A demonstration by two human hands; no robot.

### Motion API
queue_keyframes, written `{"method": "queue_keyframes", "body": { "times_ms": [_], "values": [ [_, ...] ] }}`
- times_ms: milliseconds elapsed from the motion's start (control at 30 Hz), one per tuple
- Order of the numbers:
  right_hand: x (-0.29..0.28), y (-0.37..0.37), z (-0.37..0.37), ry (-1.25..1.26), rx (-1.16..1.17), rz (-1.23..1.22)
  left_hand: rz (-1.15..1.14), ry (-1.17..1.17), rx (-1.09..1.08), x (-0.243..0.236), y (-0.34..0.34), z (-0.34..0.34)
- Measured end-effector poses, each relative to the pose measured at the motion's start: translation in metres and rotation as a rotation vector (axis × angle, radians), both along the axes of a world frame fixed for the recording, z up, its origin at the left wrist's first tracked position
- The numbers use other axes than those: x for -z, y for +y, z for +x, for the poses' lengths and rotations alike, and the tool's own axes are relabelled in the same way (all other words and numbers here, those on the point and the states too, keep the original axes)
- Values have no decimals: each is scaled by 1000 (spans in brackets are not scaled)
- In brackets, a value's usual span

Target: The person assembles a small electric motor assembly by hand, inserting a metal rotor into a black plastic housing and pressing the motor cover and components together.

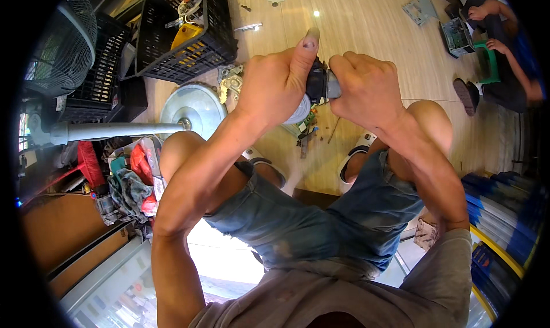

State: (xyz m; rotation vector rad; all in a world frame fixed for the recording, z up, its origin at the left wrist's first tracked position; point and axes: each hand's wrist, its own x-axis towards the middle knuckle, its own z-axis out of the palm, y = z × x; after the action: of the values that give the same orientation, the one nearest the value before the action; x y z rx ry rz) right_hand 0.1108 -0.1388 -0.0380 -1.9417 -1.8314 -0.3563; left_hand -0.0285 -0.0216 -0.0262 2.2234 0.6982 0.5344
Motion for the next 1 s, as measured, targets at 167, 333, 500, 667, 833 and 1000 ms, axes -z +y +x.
{"method": "queue_keyframes", "body": {
  "times_ms": [167,333,500,667,833,1000],
  "values": [
    [3,0,-3,-1,-6,-23,-34,24,2,-3,1,-2],
    [5,3,-14,31,78,27,-83,51,12,-9,6,-5],
    [5,4,-15,16,87,22,-74,9,-13,-5,10,-4],
    [-3,1,-16,45,76,-33,-34,24,36,-13,15,-5],
    [-21,-2,-15,-17,72,-48,-63,-48,27,-22,14,-7],
    [-24,-2,-12,-6,33,-6,-47,-47,45,-33,12,-9]
  ]
}}
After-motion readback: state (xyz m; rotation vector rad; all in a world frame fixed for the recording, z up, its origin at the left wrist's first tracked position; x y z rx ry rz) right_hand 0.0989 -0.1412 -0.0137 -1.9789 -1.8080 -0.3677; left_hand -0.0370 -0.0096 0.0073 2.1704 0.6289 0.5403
